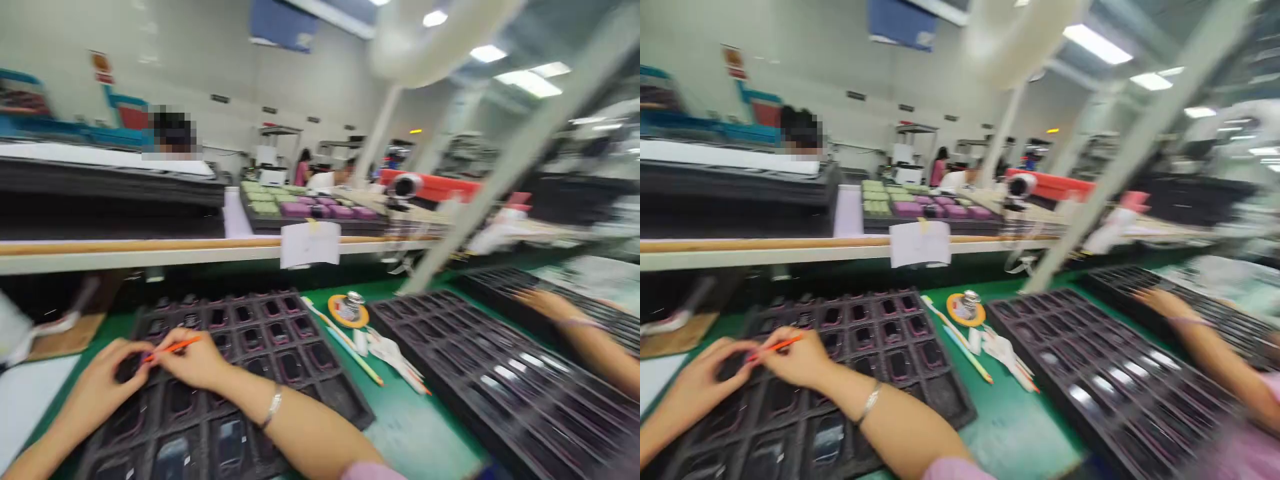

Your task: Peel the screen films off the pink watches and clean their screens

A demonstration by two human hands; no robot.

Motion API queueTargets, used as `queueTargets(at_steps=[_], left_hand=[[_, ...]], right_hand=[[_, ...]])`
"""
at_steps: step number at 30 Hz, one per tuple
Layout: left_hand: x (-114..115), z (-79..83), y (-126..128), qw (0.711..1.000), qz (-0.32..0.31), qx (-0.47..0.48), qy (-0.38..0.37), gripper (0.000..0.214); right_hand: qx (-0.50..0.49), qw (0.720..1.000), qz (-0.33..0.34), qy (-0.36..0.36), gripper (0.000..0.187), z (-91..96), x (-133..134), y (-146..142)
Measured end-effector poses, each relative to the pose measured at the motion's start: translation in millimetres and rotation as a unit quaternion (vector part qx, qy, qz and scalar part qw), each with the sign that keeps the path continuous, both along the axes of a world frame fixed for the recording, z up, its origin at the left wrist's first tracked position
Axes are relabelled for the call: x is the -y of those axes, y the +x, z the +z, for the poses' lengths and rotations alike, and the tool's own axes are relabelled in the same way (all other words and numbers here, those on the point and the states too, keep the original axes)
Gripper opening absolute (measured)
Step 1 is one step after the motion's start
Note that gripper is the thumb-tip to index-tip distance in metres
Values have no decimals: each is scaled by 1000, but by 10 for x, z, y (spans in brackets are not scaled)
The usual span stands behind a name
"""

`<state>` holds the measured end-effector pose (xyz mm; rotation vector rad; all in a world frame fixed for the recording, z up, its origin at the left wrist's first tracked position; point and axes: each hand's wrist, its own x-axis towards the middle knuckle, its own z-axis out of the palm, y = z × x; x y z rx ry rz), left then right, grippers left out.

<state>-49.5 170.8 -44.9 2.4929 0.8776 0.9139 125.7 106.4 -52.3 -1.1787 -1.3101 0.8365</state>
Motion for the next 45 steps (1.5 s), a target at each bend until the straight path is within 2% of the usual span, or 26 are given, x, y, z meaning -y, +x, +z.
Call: queueTargets(at_steps=[3, 6, 10, 16, 24, 27, 29, 33, 37, 42, 45], left_hand=[[160, -16, -83, 998, 27, -1, -52, 20], [193, -18, -43, 996, 59, -10, -65, 18], [231, -27, -35, 995, 59, -12, -80, 20], [243, -44, -61, 994, 53, -9, -98, 21], [239, -53, -38, 994, 65, -16, -91, 17], [252, -46, -39, 995, 68, -24, -75, 14], [264, -32, -50, 995, 66, -33, -64, 12], [251, 28, -41, 994, 91, -51, -40, 22], [126, 89, 140, 985, 143, -92, -22, 20], [-123, 134, 497, 961, 204, -180, -42, 25], [-233, 178, 599, 951, 221, -208, -58, 29]], right_hand=[[-44, 998, 34, -13, 11, -81, 37, 6], [-69, 995, 67, -33, 20, -105, 30, 34], [-71, 993, 84, -46, 29, -81, 84, 55], [-55, 995, 69, -55, 34, -66, 120, 48], [-45, 996, 69, -40, 22, -35, 165, 31], [-65, 995, 63, -37, 23, -35, 144, 14], [-89, 994, 48, -38, 27, -43, 91, 42], [-145, 989, -13, -28, 28, -74, -71, 197], [-174, 984, -40, -23, 22, -128, -184, 307], [-172, 984, -23, -41, 20, -181, -195, 293], [-161, 985, -17, -55, 21, -172, -193, 263]])
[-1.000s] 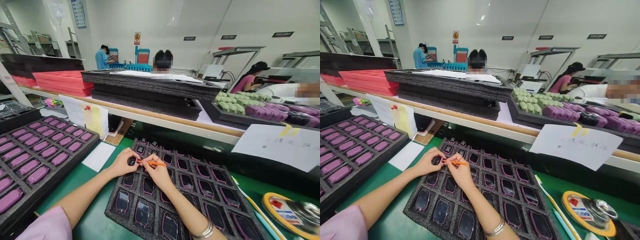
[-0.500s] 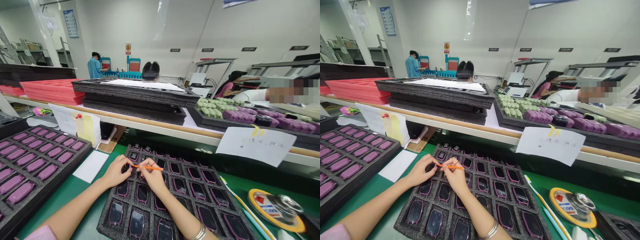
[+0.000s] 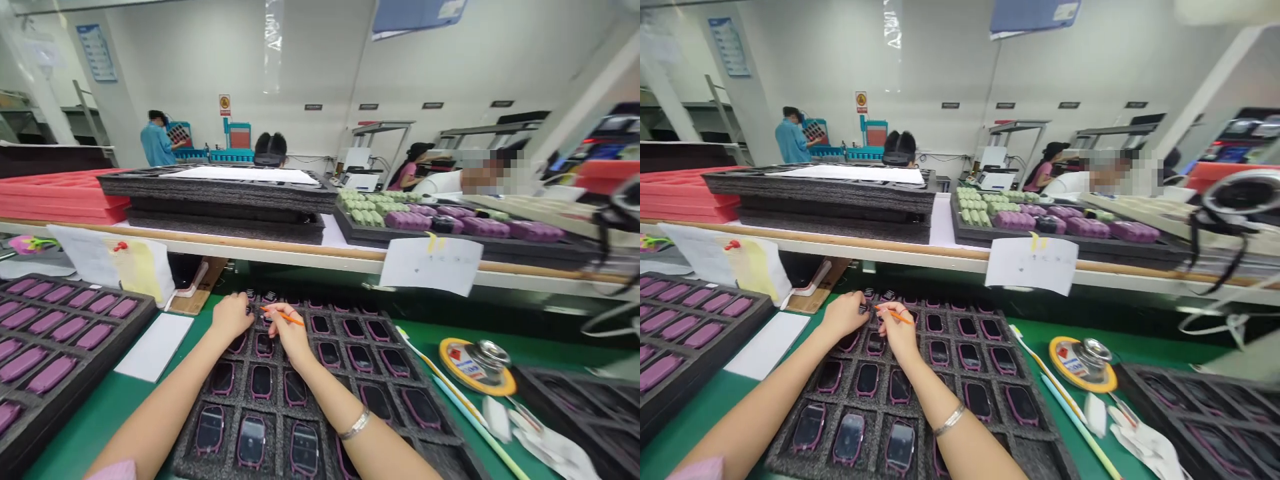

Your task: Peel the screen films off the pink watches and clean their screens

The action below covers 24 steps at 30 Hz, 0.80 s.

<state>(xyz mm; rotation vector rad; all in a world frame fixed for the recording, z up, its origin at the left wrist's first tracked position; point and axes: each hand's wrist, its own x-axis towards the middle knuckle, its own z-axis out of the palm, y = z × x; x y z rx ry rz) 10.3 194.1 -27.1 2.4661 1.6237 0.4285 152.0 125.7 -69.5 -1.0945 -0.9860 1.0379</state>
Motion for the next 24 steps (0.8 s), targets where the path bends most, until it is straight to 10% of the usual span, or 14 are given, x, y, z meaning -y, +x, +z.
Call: queueTargets(at_steps=[24], left_hand=[[-57, -168, -387, 975, -117, 176, -62, 27]], right_hand=[[68, 997, 19, -18, 23, 69, 82, -69]])
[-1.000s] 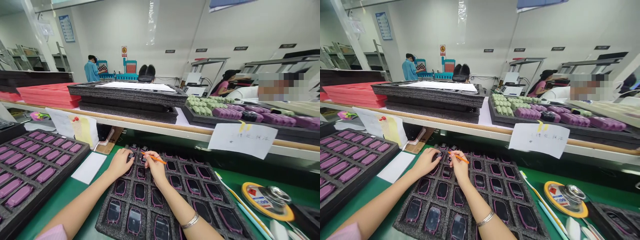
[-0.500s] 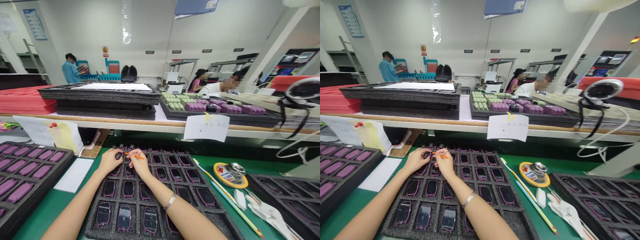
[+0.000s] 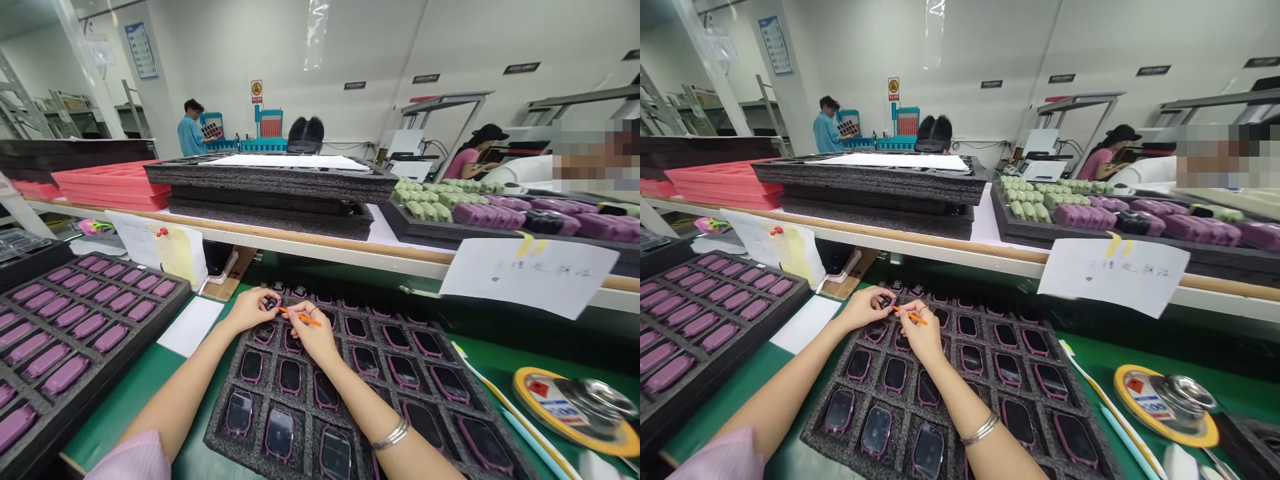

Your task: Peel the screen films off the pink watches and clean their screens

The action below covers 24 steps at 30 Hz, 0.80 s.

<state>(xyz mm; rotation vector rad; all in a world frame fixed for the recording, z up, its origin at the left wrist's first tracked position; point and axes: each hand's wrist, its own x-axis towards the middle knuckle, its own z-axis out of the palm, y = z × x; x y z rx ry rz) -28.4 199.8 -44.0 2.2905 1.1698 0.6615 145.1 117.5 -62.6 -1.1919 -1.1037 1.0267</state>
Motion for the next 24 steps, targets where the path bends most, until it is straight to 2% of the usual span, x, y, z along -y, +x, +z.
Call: queueTargets(at_steps=[11, 15, 19, 21, 24], left_hand=[[-27, 52, -13, 999, -13, -22, -48, 28], [13, 72, 40, 999, 11, -45, -24, 27], [177, 134, 225, 995, 58, -62, 45, 31], [268, 168, 357, 994, 32, -68, 73, 34], [335, 191, 553, 991, -49, -92, 80, 24]], right_hand=[[11, 999, -13, 35, 26, 28, 16, -50], [-26, 999, -26, 34, 26, 24, -30, 1], [-92, 990, -98, 48, 27, 80, -77, 249], [-114, 984, -125, 50, 27, 110, -80, 383], [-127, 982, -133, 43, 24, 123, -72, 498]])
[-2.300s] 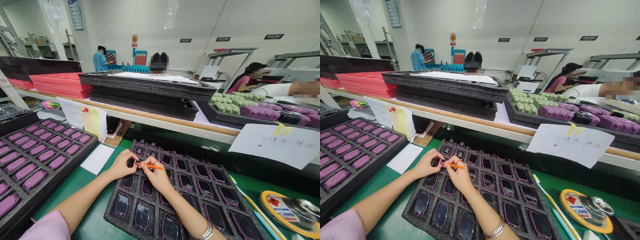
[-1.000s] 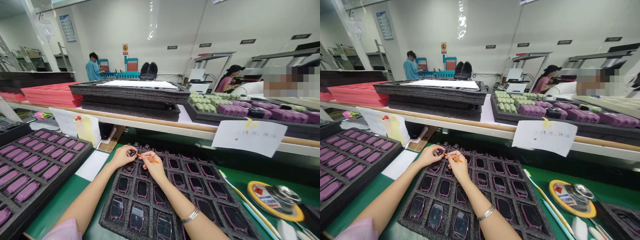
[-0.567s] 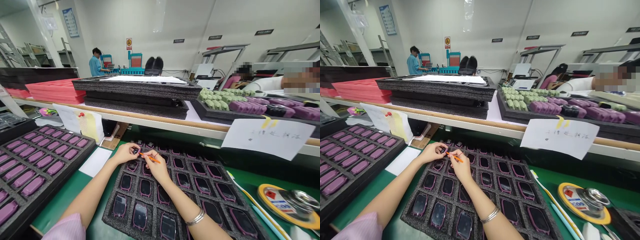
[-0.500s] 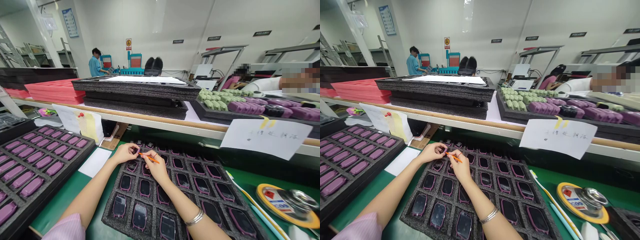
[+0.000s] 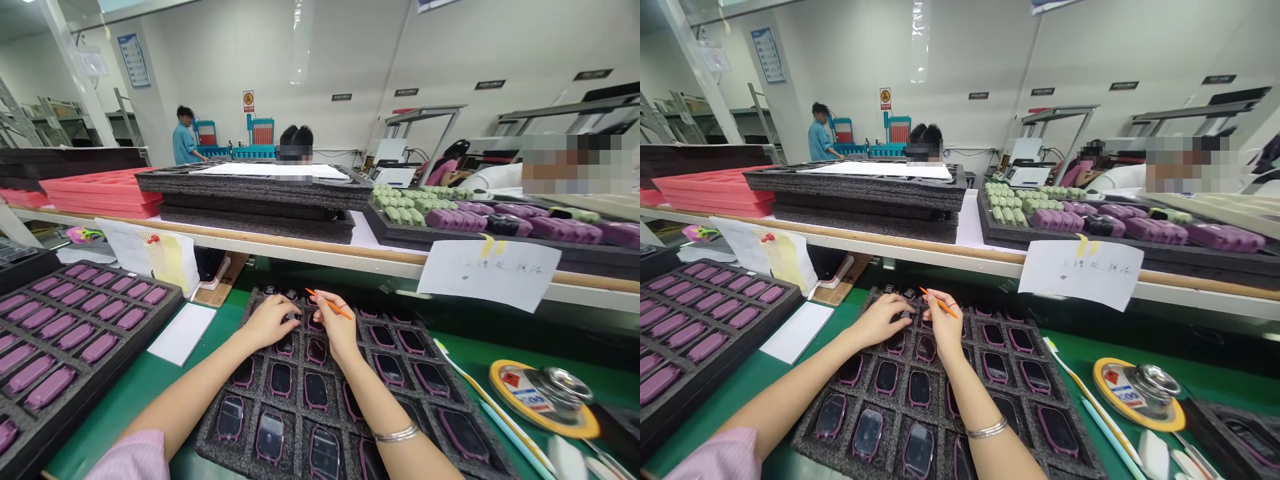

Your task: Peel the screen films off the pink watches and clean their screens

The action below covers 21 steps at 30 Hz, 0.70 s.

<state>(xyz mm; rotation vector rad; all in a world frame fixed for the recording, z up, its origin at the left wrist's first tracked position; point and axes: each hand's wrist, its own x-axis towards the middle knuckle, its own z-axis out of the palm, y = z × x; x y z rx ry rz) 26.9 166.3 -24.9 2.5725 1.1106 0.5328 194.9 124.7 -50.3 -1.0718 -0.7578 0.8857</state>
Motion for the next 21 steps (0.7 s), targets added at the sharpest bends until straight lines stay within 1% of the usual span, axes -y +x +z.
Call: queueTargets(at_steps=[2, 6, 9, 12, 17, 21], left_hand=[[-12, -8, 100, 1000, -18, -22, -3, 24], [-70, -49, 188, 999, 0, -46, -1, 30], [-80, -80, 170, 999, 11, -34, -5, 27], [-91, -111, 122, 999, 21, -1, -24, 28], [-165, -158, 63, 997, 11, 36, -72, 28], [-207, -192, 65, 994, 14, 50, -100, 25]], right_hand=[[0, 1000, 5, -8, 20, -17, -4, 17], [10, 999, 19, -30, 17, -94, -44, 15], [19, 998, 23, -52, 20, -157, -83, 22], [33, 997, 30, -66, 21, -194, -103, 7], [64, 994, 54, -66, 18, -209, -76, -67], [86, 992, 57, -69, 18, -218, -49, -79]])
